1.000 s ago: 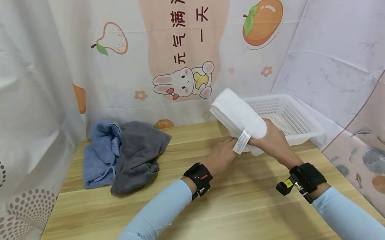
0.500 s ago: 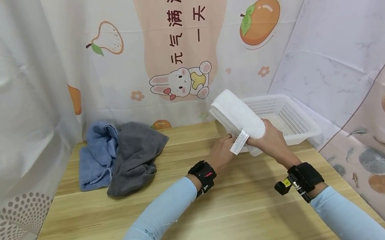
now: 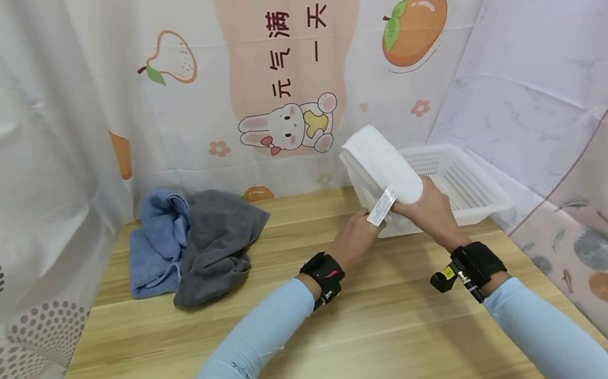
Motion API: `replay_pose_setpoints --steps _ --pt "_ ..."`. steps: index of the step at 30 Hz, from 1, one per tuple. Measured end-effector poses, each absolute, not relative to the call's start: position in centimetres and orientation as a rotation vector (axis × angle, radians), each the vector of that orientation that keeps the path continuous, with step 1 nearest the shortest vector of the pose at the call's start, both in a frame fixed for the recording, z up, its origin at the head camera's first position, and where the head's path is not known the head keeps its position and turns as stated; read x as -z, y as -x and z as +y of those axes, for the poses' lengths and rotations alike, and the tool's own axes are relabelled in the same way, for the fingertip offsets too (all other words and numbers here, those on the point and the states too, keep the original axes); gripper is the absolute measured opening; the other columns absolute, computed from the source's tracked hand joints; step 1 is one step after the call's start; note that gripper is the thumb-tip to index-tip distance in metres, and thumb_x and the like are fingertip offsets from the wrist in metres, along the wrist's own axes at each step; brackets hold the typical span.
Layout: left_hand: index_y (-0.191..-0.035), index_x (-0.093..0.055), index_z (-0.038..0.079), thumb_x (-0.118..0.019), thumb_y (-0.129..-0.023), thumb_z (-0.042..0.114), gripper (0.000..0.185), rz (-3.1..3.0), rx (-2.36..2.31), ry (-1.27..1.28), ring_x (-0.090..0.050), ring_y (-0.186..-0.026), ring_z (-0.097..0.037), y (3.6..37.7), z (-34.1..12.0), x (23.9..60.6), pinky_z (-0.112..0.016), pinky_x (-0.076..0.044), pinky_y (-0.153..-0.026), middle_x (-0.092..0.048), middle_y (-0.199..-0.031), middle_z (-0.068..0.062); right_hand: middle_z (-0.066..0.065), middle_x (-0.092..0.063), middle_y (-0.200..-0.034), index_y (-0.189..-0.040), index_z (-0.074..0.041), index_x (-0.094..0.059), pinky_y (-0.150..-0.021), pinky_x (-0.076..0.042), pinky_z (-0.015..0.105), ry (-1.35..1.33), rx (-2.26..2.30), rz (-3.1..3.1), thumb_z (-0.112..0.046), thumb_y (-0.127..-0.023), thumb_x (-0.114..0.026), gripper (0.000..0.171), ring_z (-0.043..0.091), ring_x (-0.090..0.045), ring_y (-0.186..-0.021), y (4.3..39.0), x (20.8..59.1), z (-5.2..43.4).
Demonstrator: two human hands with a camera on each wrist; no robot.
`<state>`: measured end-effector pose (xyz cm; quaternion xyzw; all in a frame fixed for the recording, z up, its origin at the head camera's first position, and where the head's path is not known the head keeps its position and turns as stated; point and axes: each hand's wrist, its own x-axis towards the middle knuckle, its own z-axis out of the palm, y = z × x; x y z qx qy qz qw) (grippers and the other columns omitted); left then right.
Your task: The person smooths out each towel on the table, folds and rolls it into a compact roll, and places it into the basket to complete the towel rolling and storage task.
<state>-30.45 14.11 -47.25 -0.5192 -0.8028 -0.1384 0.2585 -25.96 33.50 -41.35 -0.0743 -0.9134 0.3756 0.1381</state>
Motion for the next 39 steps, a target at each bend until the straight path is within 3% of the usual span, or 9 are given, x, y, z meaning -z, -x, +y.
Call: replay_pose_setpoints --steps 6,16,23,29,36,39 --pt "-0.109 -0.078 0.011 -0.070 -0.097 0.008 0.014 -2.228 0.195 1.369 -0.063 -0.097 -0.014 30.3 14.5 46.9 -0.021 -0.050 -0.087 -0.073 -0.115 0.000 0.018 -0.058 -0.127 -0.148 -0.001 -0.041 -0.073 -0.046 0.041 0.274 -1.056 -2.644 -0.049 -0.084 -0.080 0.089 0.033 -0.056 -0.103 27.2 41.7 34.9" --pt "-0.105 -0.079 0.015 -0.067 -0.099 0.009 0.014 -2.235 0.176 1.361 -0.058 -0.088 -0.009 30.6 14.8 46.8 -0.019 -0.045 -0.079 -0.073 -0.106 0.007 0.020 -0.059 -0.124 -0.140 0.002 -0.048 -0.071 -0.046 0.039 0.354 -1.085 -2.651 -0.047 -0.086 -0.078 0.079 0.033 -0.058 -0.101 28.4 41.9 35.7" --pt "-0.103 -0.079 0.014 -0.069 -0.097 0.011 0.011 -2.219 0.178 1.371 -0.058 -0.086 -0.009 30.5 14.7 46.7 -0.019 -0.045 -0.077 -0.073 -0.103 0.006 0.018 -0.061 -0.115 -0.130 0.002 -0.052 -0.061 -0.051 0.034 0.396 -1.118 -2.638 -0.048 -0.087 -0.077 0.070 0.029 -0.061 -0.087 28.7 42.2 35.4" --pt "-0.103 -0.078 0.015 -0.069 -0.097 0.011 0.012 -2.227 0.176 1.369 -0.058 -0.088 -0.009 30.5 14.7 46.6 -0.019 -0.046 -0.079 -0.072 -0.103 0.006 0.019 -0.060 -0.116 -0.131 0.003 -0.050 -0.061 -0.058 0.038 0.406 -1.188 -2.632 -0.049 -0.089 -0.076 0.072 0.026 -0.061 -0.085 29.0 42.4 35.1" --pt "-0.103 -0.078 0.014 -0.068 -0.098 0.010 0.011 -2.218 0.206 1.381 -0.058 -0.087 -0.009 30.4 14.6 46.5 -0.019 -0.046 -0.078 -0.072 -0.102 0.006 0.021 -0.058 -0.119 -0.135 0.004 -0.048 -0.063 -0.058 0.036 0.429 -1.234 -2.654 -0.050 -0.090 -0.074 0.075 0.028 -0.061 -0.090 29.2 42.4 35.0" --pt "-0.105 -0.077 0.014 -0.069 -0.098 0.011 0.011 -2.209 0.190 1.383 -0.058 -0.088 -0.009 30.4 14.5 46.6 -0.019 -0.046 -0.079 -0.071 -0.103 0.005 0.022 -0.060 -0.115 -0.132 0.007 -0.050 -0.061 -0.057 0.033 0.459 -1.216 -2.684 -0.052 -0.090 -0.073 0.076 0.027 -0.063 -0.086 29.2 42.5 35.0"
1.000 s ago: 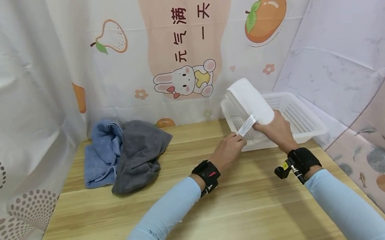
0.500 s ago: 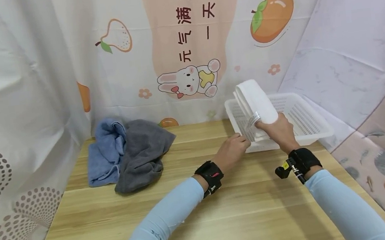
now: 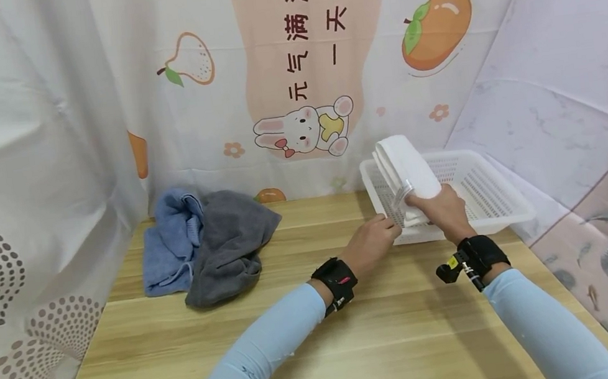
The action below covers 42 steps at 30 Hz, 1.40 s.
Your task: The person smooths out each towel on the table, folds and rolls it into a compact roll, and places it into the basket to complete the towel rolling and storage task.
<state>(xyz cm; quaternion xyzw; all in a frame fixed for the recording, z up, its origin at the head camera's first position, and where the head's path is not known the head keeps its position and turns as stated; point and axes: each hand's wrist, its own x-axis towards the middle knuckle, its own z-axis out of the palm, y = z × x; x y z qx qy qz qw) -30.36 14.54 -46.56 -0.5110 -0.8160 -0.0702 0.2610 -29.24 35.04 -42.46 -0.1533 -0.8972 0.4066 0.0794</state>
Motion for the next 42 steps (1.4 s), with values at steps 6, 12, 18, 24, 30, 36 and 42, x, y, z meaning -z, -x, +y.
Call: replay_pose_setpoints --steps 6,12,18,24,30,36,42 --pt "-0.108 -0.077 0.015 -0.068 -0.098 0.012 0.013 -2.210 0.183 1.386 -0.059 -0.090 -0.008 30.4 14.7 46.9 -0.018 -0.046 -0.081 -0.072 -0.106 0.005 0.022 -0.065 -0.103 -0.120 0.008 -0.058 -0.056 -0.054 0.030 0.518 -1.166 -2.726 -0.052 -0.089 -0.072 0.069 0.023 -0.064 -0.072 29.3 42.8 35.1" --pt "-0.110 -0.077 0.014 -0.068 -0.100 0.013 0.014 -2.221 0.185 1.383 -0.060 -0.092 -0.008 30.5 14.6 46.8 -0.016 -0.047 -0.082 -0.072 -0.108 0.005 0.022 -0.065 -0.102 -0.120 0.009 -0.058 -0.055 -0.053 0.030 0.515 -1.131 -2.748 -0.048 -0.088 -0.074 0.067 0.023 -0.064 -0.071 29.8 43.0 35.1" --pt "-0.109 -0.076 0.014 -0.066 -0.101 0.013 0.013 -2.227 0.165 1.394 -0.061 -0.097 -0.008 30.8 14.7 46.7 -0.016 -0.047 -0.087 -0.072 -0.110 0.004 0.014 -0.058 -0.089 -0.108 0.006 -0.058 -0.053 -0.044 0.030 0.534 -1.062 -2.810 -0.053 -0.085 -0.075 0.065 0.022 -0.055 -0.069 30.4 43.1 35.2" --pt "-0.107 -0.077 0.015 -0.065 -0.102 0.013 0.014 -2.220 0.132 1.419 -0.061 -0.100 -0.008 30.9 14.8 46.6 -0.016 -0.047 -0.089 -0.072 -0.110 0.006 0.004 -0.043 -0.075 -0.094 -0.004 -0.051 -0.051 -0.033 0.031 0.582 -0.996 -2.889 -0.061 -0.082 -0.074 0.063 0.019 -0.043 -0.063 30.8 43.3 35.5" --pt "-0.106 -0.077 0.015 -0.065 -0.102 0.013 0.013 -2.228 0.104 1.411 -0.059 -0.095 -0.008 30.9 14.8 46.4 -0.017 -0.046 -0.087 -0.071 -0.106 0.006 0.005 -0.046 -0.074 -0.096 -0.001 -0.053 -0.050 -0.034 0.031 0.549 -0.952 -2.922 -0.063 -0.083 -0.072 0.066 0.019 -0.045 -0.061 31.2 43.6 35.5" --pt "-0.106 -0.077 0.015 -0.065 -0.101 0.013 0.013 -2.231 0.114 1.417 -0.056 -0.091 -0.008 30.9 14.7 46.2 -0.018 -0.045 -0.083 -0.069 -0.101 0.007 0.008 -0.049 -0.077 -0.096 0.001 -0.053 -0.051 -0.035 0.031 0.533 -0.923 -2.958 -0.058 -0.085 -0.070 0.063 0.022 -0.048 -0.063 31.5 43.4 35.0" --pt "-0.107 -0.076 0.015 -0.066 -0.100 0.012 0.012 -2.234 0.137 1.424 -0.057 -0.091 -0.008 31.0 14.7 46.5 -0.018 -0.046 -0.084 -0.069 -0.100 0.007 0.013 -0.053 -0.084 -0.098 0.005 -0.055 -0.052 -0.039 0.032 0.491 -0.883 -3.016 -0.056 -0.087 -0.069 0.064 0.025 -0.051 -0.068 31.8 43.5 34.8"
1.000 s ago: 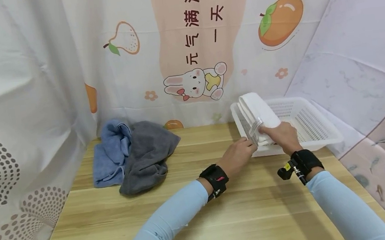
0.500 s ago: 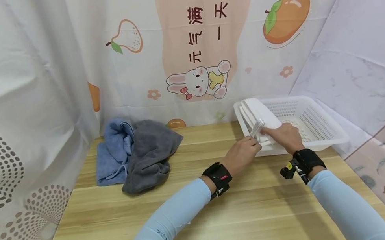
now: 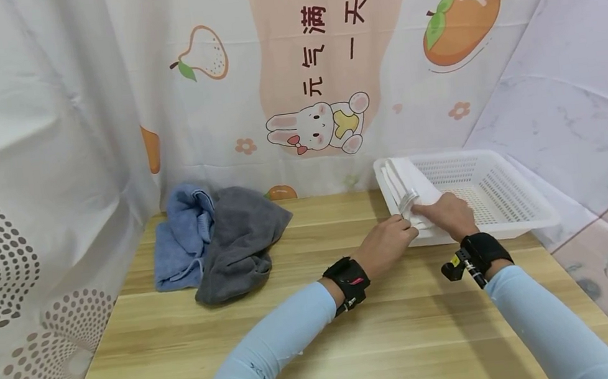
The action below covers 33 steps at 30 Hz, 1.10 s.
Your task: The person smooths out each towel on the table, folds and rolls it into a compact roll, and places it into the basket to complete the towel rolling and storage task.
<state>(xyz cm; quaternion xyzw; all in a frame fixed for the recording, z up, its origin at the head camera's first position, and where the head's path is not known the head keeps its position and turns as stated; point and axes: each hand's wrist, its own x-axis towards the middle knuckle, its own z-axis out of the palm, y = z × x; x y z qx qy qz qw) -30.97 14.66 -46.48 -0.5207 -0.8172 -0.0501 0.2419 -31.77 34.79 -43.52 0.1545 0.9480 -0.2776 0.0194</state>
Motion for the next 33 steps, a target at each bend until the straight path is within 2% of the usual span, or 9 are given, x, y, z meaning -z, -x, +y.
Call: replay_pose_setpoints --steps 8,18,23,33 --pt "-0.110 -0.076 0.015 -0.065 -0.102 0.013 0.014 -2.250 0.156 1.435 -0.057 -0.092 -0.007 30.8 14.7 46.5 -0.017 -0.046 -0.084 -0.070 -0.104 0.007 0.025 -0.053 -0.102 -0.125 0.017 -0.043 -0.056 -0.044 0.033 -0.479 0.899 2.873 -0.047 -0.089 -0.070 0.079 0.032 -0.053 -0.081 32.0 43.8 34.8" --pt "-0.110 -0.076 0.016 -0.065 -0.102 0.014 0.014 -2.274 0.143 1.426 -0.055 -0.090 -0.007 30.7 14.5 46.6 -0.016 -0.045 -0.082 -0.070 -0.103 0.007 0.035 -0.051 -0.121 -0.135 0.017 -0.036 -0.067 -0.047 0.038 -0.444 0.893 2.861 -0.047 -0.089 -0.070 0.087 0.041 -0.055 -0.097 32.2 44.1 34.6" --pt "-0.109 -0.077 0.016 -0.064 -0.102 0.013 0.014 -2.270 0.142 1.427 -0.057 -0.092 -0.007 30.6 14.5 46.8 -0.016 -0.045 -0.084 -0.070 -0.105 0.006 0.037 -0.051 -0.121 -0.134 0.020 -0.033 -0.070 -0.047 0.038 -0.387 0.872 2.837 -0.046 -0.090 -0.070 0.088 0.041 -0.055 -0.098 32.3 44.4 34.7" --pt "-0.110 -0.076 0.015 -0.064 -0.103 0.013 0.014 -2.263 0.143 1.421 -0.058 -0.096 -0.008 30.9 14.6 46.6 -0.015 -0.045 -0.088 -0.070 -0.106 0.005 0.038 -0.056 -0.108 -0.127 0.023 -0.034 -0.067 -0.048 0.040 -0.297 0.675 2.835 -0.048 -0.090 -0.068 0.087 0.039 -0.058 -0.086 33.2 43.8 34.9"
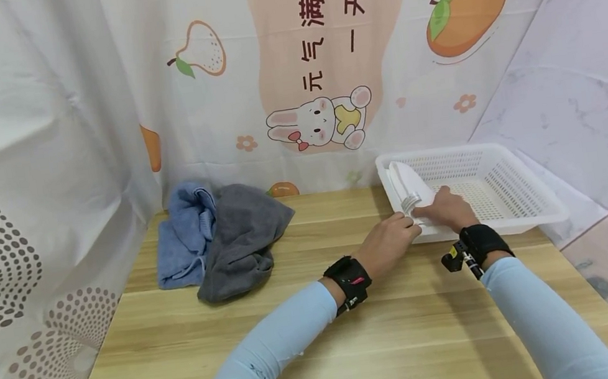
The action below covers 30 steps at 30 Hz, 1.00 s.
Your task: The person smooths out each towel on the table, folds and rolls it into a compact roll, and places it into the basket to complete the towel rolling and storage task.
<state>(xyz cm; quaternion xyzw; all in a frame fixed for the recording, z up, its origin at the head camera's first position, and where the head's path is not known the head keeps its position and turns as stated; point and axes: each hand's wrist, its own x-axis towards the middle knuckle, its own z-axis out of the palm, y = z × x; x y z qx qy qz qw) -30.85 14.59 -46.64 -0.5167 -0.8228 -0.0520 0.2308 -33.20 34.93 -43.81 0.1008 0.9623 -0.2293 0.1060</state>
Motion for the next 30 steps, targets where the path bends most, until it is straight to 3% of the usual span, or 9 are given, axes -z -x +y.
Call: replay_pose_setpoints --steps 6,13,17,21,27,30 --pt "-0.105 -0.076 0.015 -0.062 -0.103 0.010 0.015 -2.232 0.193 1.404 -0.057 -0.093 -0.009 31.0 14.4 46.5 -0.016 -0.046 -0.084 -0.068 -0.103 0.005 0.042 -0.057 -0.109 -0.129 0.025 -0.030 -0.070 -0.050 0.046 -0.192 0.593 2.867 -0.044 -0.091 -0.065 0.086 0.042 -0.060 -0.088 33.7 43.8 34.6" --pt "-0.103 -0.075 0.014 -0.061 -0.103 0.009 0.015 -2.251 0.177 1.381 -0.057 -0.093 -0.010 31.0 14.1 46.3 -0.017 -0.045 -0.085 -0.066 -0.100 0.005 0.050 -0.048 -0.126 -0.144 0.025 -0.010 -0.085 -0.050 0.058 -0.124 0.466 2.796 -0.063 -0.099 -0.045 0.104 0.055 -0.058 -0.110 33.3 43.0 33.8" --pt "-0.103 -0.075 0.015 -0.062 -0.102 0.010 0.014 -2.277 0.158 1.380 -0.058 -0.093 -0.009 30.8 14.1 46.2 -0.017 -0.046 -0.086 -0.068 -0.101 0.005 0.051 -0.048 -0.127 -0.141 0.027 -0.018 -0.084 -0.049 0.059 -0.077 0.458 2.828 -0.067 -0.104 -0.028 0.102 0.058 -0.058 -0.110 33.1 43.1 34.5" --pt "-0.103 -0.076 0.015 -0.064 -0.101 0.013 0.012 -2.308 0.151 1.374 -0.058 -0.092 -0.008 30.6 14.1 46.3 -0.017 -0.047 -0.083 -0.069 -0.101 0.006 0.048 -0.050 -0.128 -0.142 0.023 -0.029 -0.082 -0.049 0.059 -0.061 0.572 2.927 -0.060 -0.108 -0.019 0.090 0.056 -0.059 -0.108 32.8 43.8 35.4" --pt "-0.101 -0.076 0.016 -0.066 -0.100 0.013 0.010 -2.346 0.155 1.376 -0.057 -0.091 -0.007 30.7 14.0 46.4 -0.017 -0.046 -0.081 -0.068 -0.099 0.008 0.044 -0.052 -0.129 -0.139 0.016 -0.043 -0.085 -0.046 0.060 0.019 0.800 3.045 -0.046 -0.112 -0.029 0.069 0.054 -0.058 -0.110 32.2 44.5 35.9" --pt "-0.108 -0.076 0.015 -0.066 -0.102 0.013 0.012 -2.414 0.226 1.405 -0.058 -0.097 -0.008 30.8 13.7 46.2 -0.016 -0.047 -0.084 -0.068 -0.105 0.006 0.040 -0.055 -0.130 -0.134 0.014 -0.050 -0.088 -0.045 0.062 0.054 0.844 3.105 -0.042 -0.112 -0.034 0.063 0.054 -0.057 -0.113 31.8 44.7 35.7"
